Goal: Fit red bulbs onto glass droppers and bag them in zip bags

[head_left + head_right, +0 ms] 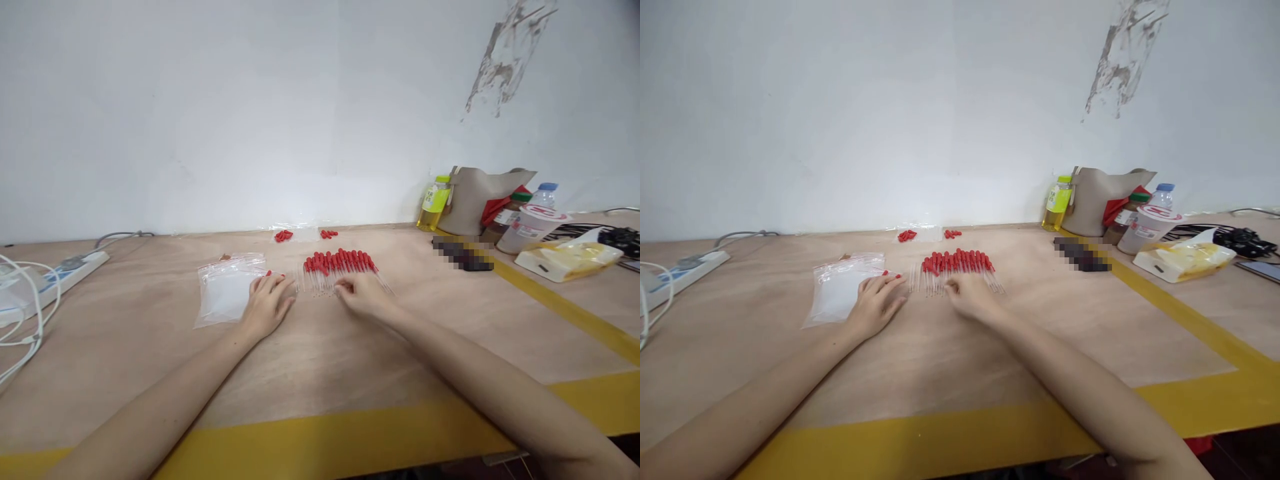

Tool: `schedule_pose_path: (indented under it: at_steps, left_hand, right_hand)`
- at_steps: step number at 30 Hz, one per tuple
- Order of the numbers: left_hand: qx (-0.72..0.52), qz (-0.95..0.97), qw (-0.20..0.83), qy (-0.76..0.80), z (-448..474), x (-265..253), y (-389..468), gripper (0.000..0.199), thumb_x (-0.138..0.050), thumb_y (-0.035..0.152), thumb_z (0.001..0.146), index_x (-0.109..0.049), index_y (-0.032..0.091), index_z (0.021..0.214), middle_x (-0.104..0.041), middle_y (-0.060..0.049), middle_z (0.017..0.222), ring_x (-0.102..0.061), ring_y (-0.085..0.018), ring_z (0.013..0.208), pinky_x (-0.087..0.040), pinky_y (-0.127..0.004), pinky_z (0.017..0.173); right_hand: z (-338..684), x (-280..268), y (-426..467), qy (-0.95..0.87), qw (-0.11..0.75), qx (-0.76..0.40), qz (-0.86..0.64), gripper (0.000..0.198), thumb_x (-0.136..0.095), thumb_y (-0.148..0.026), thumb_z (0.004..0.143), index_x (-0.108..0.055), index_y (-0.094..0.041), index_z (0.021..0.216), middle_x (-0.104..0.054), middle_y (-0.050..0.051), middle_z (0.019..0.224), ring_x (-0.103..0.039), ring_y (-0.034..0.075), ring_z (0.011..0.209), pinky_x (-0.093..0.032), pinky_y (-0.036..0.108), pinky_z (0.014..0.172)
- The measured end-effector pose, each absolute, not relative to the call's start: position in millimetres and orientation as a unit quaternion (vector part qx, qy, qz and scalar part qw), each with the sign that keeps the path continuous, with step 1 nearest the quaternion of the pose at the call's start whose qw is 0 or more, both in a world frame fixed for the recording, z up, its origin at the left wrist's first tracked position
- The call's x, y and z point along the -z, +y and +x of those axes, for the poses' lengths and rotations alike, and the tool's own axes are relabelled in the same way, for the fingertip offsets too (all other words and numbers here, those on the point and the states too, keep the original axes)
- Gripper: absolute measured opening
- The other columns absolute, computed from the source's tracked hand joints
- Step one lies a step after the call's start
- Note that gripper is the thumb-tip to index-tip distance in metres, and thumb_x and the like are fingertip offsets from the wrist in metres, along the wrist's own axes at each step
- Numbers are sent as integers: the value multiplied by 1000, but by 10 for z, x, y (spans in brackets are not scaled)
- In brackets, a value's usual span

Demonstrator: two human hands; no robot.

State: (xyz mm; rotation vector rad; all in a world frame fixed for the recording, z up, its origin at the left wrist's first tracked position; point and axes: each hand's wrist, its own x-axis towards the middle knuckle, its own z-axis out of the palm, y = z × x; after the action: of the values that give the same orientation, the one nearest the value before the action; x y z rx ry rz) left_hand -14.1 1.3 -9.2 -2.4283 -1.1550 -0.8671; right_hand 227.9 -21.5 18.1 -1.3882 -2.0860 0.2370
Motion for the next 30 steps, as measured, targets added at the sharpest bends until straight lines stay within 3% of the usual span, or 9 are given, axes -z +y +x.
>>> schedule_pose_path:
  at_steps: [4,8,20,26,30]
  left_hand:
    - [271,-837,106,-464,-150,122,46,23,-50,29,80,-55,21,101,-54,-7,104,-47,-25,104,-33,-43,89]
    - [261,-842,91,-464,-137,113,46,16,-49,29,80,-59,21,89,-54,-6,99,-48,-23,100,-36,-40,88]
    - [272,-833,136,-462,-131,78,0,18,-49,33,81,-60,20,85,-56,-7,95,-48,-26,96,-37,-41,80]
    - [290,-773,223,-519,-239,3,92,20,-49,35,80,-62,20,84,-56,-9,86,-48,-26,85,-35,-40,71]
    - [274,-767,213,-539,-330,31,201,25,-50,36,79,-62,23,97,-56,-10,99,-47,-28,94,-35,-41,74]
  right_hand:
    - [2423,-275,94,-702,309,-141,-625,24,-46,-28,72,-60,-16,56,-59,1,53,-53,11,51,-35,20,51]
    - [2391,-303,323,-657,273,-121,-693,25,-47,-29,68,-55,-18,47,-55,0,49,-50,12,48,-31,21,45]
    - [2246,-185,349,-640,229,-52,-731,30,-48,-45,73,-63,-19,66,-65,6,78,-59,19,75,-40,27,62]
    - [1946,-233,203,-718,235,-41,-654,22,-48,-37,76,-64,-22,75,-66,4,82,-58,19,82,-40,28,66]
    - [1657,-213,226,-748,206,-27,-630,22,-47,-33,77,-65,-21,81,-66,7,85,-59,21,85,-42,29,67]
